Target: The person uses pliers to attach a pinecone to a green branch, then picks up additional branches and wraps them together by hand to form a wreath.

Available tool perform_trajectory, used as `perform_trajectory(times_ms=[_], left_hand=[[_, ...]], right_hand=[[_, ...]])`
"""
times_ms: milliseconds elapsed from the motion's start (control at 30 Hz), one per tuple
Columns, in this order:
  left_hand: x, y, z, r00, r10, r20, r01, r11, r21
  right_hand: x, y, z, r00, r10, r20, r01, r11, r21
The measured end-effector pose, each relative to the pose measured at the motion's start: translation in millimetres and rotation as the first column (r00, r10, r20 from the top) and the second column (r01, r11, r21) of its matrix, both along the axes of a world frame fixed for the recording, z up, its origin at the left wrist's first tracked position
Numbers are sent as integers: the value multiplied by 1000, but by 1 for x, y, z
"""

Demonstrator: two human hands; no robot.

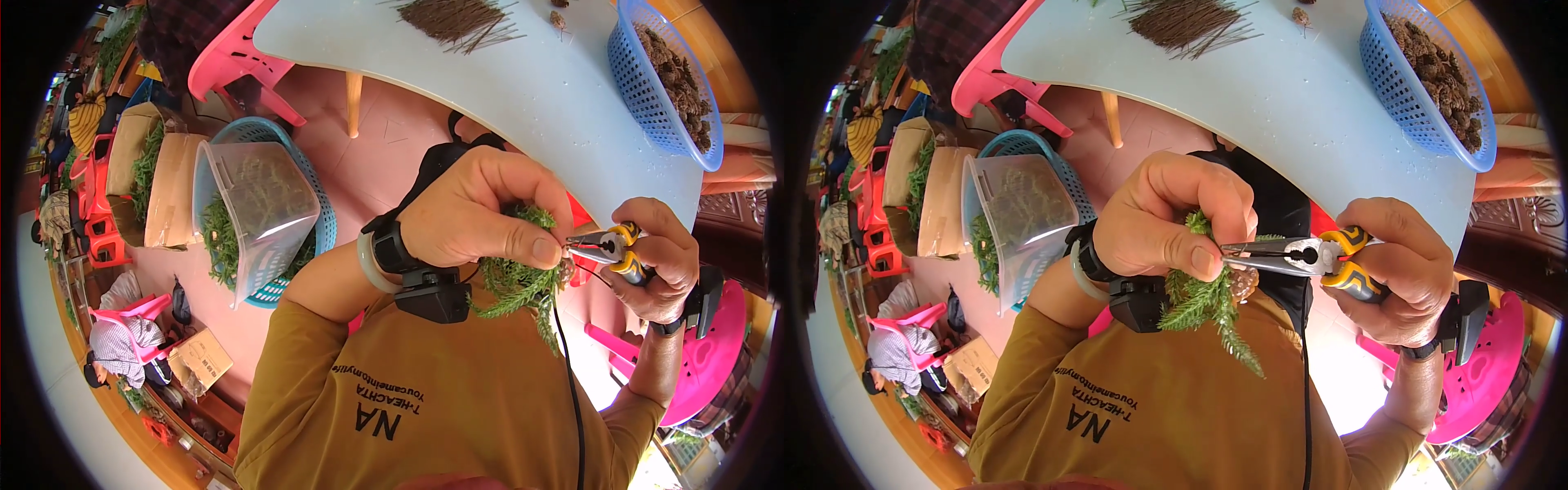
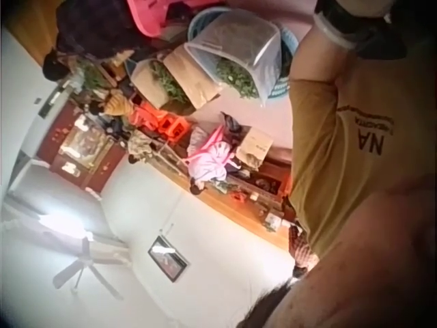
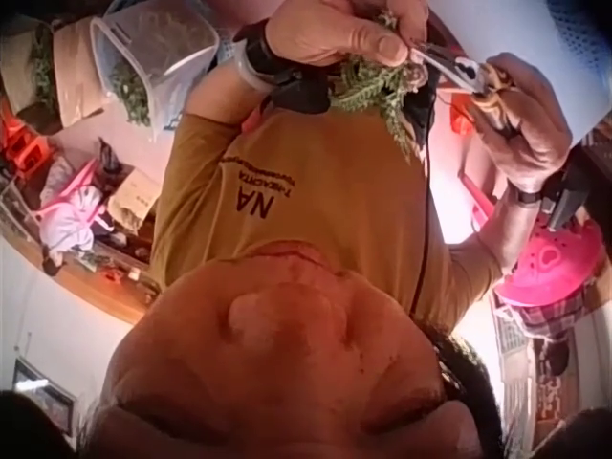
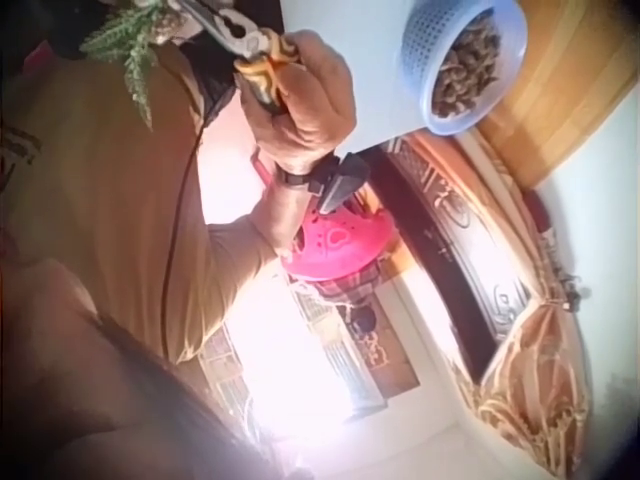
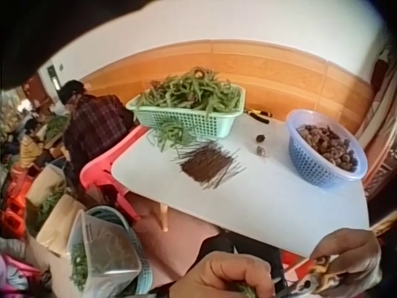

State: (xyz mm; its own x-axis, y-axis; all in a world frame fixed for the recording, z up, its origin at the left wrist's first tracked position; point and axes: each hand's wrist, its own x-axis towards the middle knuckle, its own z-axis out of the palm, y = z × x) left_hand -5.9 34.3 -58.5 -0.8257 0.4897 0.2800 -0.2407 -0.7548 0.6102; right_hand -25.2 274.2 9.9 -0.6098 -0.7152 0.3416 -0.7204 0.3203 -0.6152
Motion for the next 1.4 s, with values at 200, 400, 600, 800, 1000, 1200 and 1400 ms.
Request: perform_trajectory(times_ms=[200, 400, 600, 800, 1000, 1200, 1400], left_hand=[[1, -5, 5, 977, 199, -81, -211, 960, -187], [1, -9, 9, 477, 398, -784, -857, 410, -313], [3, 0, 2, 14, 211, -977, -998, -52, -26], [-21, -16, 9, 443, 332, -833, -811, 544, -214], [-28, -23, 36, 925, -28, -379, -100, 944, -315], [-33, -29, 33, 904, -152, -398, -33, 906, -422], [-22, -24, 29, 630, 168, -758, -640, 665, -385]], right_hand=[[9, -3, 0, 994, -102, 32, 101, 994, 35], [31, -10, 5, 945, -300, 131, 296, 954, 50], [35, -12, 19, 904, -369, 218, 355, 929, 99], [22, 0, 21, 969, -240, 54, 228, 958, 176], [9, 3, 18, 992, -60, 114, 52, 996, 68], [13, 7, 20, 995, -56, 77, 54, 998, 36], [35, 3, 13, 933, -236, 271, 247, 969, -7]])
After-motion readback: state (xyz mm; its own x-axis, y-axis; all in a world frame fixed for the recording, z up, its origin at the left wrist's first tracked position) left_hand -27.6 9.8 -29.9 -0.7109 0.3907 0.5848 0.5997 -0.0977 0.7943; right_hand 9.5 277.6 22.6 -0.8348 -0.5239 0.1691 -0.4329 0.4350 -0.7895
